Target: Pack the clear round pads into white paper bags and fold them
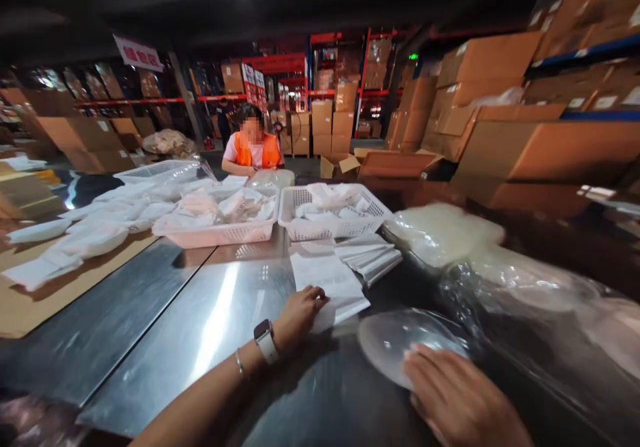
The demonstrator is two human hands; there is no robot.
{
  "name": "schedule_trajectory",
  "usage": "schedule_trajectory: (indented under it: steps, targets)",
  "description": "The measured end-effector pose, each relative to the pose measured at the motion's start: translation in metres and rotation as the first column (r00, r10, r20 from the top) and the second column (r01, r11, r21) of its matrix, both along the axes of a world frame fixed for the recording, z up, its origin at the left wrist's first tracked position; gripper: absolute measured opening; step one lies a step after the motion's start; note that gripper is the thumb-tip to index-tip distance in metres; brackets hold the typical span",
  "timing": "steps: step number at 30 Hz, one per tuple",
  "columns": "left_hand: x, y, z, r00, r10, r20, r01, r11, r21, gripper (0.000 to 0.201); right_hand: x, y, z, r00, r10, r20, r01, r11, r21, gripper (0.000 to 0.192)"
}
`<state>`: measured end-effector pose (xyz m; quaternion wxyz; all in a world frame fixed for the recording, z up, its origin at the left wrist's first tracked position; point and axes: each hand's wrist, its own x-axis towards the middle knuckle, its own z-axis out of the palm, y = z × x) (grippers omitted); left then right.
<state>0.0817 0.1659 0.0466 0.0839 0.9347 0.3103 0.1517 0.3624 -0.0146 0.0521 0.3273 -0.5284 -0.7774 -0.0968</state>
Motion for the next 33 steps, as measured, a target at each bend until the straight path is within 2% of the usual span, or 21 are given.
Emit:
schedule_trajectory:
  steps: [2, 3, 4, 6, 8, 9, 11, 14, 16, 18, 20, 23, 26, 28, 33]
  targets:
    - [-0.001, 0.002, -0.004, 0.999, -0.038, 0.005, 0.038, 0.998, -0.041, 0.03, -0.041, 0.022, 0.005, 0.974, 0.223, 0.03, -0.221, 0.973, -0.063, 0.03]
    - [-0.001, 0.002, -0.005, 0.999, -0.048, 0.015, 0.049, 0.997, -0.057, 0.028, -0.058, 0.039, 0.007, 0.942, 0.334, -0.013, -0.334, 0.938, -0.096, 0.023]
    - [-0.001, 0.003, -0.006, 0.998, -0.054, 0.027, 0.056, 0.996, -0.071, 0.027, -0.073, 0.058, 0.009, 0.926, 0.367, -0.088, -0.376, 0.917, -0.135, 0.017]
    - [-0.002, 0.005, -0.008, 0.997, -0.057, 0.054, 0.062, 0.993, -0.102, 0.028, -0.091, 0.094, 0.007, 0.835, 0.496, -0.238, -0.543, 0.811, -0.216, 0.01]
    - [-0.002, 0.007, -0.01, 0.994, -0.051, 0.093, 0.063, 0.989, -0.136, 0.033, -0.094, 0.119, 0.001, 0.78, 0.521, -0.347, -0.61, 0.758, -0.23, 0.007]
    - [-0.002, 0.008, -0.011, 0.992, -0.04, 0.116, 0.057, 0.987, -0.15, 0.036, -0.092, 0.125, -0.003, 0.771, 0.519, -0.368, -0.616, 0.754, -0.227, 0.006]
    - [-0.002, 0.008, -0.013, 0.989, -0.006, 0.147, 0.029, 0.988, -0.154, 0.043, -0.084, 0.128, -0.009, 0.787, 0.511, -0.347, -0.6, 0.764, -0.236, 0.004]
    - [0.0, 0.004, -0.013, 0.991, 0.011, 0.13, 0.004, 0.994, -0.113, 0.054, -0.072, 0.125, -0.014, 0.792, 0.546, -0.271, -0.607, 0.749, -0.265, 0.013]
    - [0.001, 0.001, -0.011, 0.994, -0.01, 0.11, 0.021, 0.995, -0.099, 0.057, -0.066, 0.126, -0.015, 0.824, 0.54, -0.173, -0.567, 0.788, -0.241, 0.017]
    - [0.003, -0.002, -0.01, 0.993, -0.032, 0.11, 0.043, 0.994, -0.104, 0.062, -0.061, 0.13, -0.016, 0.874, 0.484, -0.033, -0.483, 0.862, -0.151, 0.016]
    - [0.004, -0.004, -0.008, 0.99, -0.052, 0.132, 0.067, 0.991, -0.113, 0.067, -0.06, 0.135, -0.017, 0.92, 0.374, 0.116, -0.375, 0.927, -0.02, 0.02]
    - [0.008, -0.013, -0.005, 0.985, -0.05, 0.166, 0.069, 0.991, -0.115, 0.068, -0.068, 0.136, -0.02, 0.939, 0.152, 0.307, -0.206, 0.967, 0.15, 0.029]
    - [0.014, -0.029, 0.0, 0.988, 0.022, 0.151, -0.008, 0.995, -0.097, 0.058, -0.086, 0.129, -0.021, 0.914, -0.1, 0.394, -0.004, 0.967, 0.253, 0.033]
    - [0.018, -0.041, 0.004, 0.989, 0.058, 0.138, -0.046, 0.995, -0.09, 0.052, -0.1, 0.12, -0.019, 0.883, -0.234, 0.407, 0.124, 0.952, 0.279, 0.032]
    - [0.023, -0.064, 0.009, 0.984, 0.001, 0.181, 0.013, 0.997, -0.072, 0.051, -0.122, 0.097, -0.014, 0.754, -0.466, 0.463, 0.42, 0.884, 0.207, 0.03]
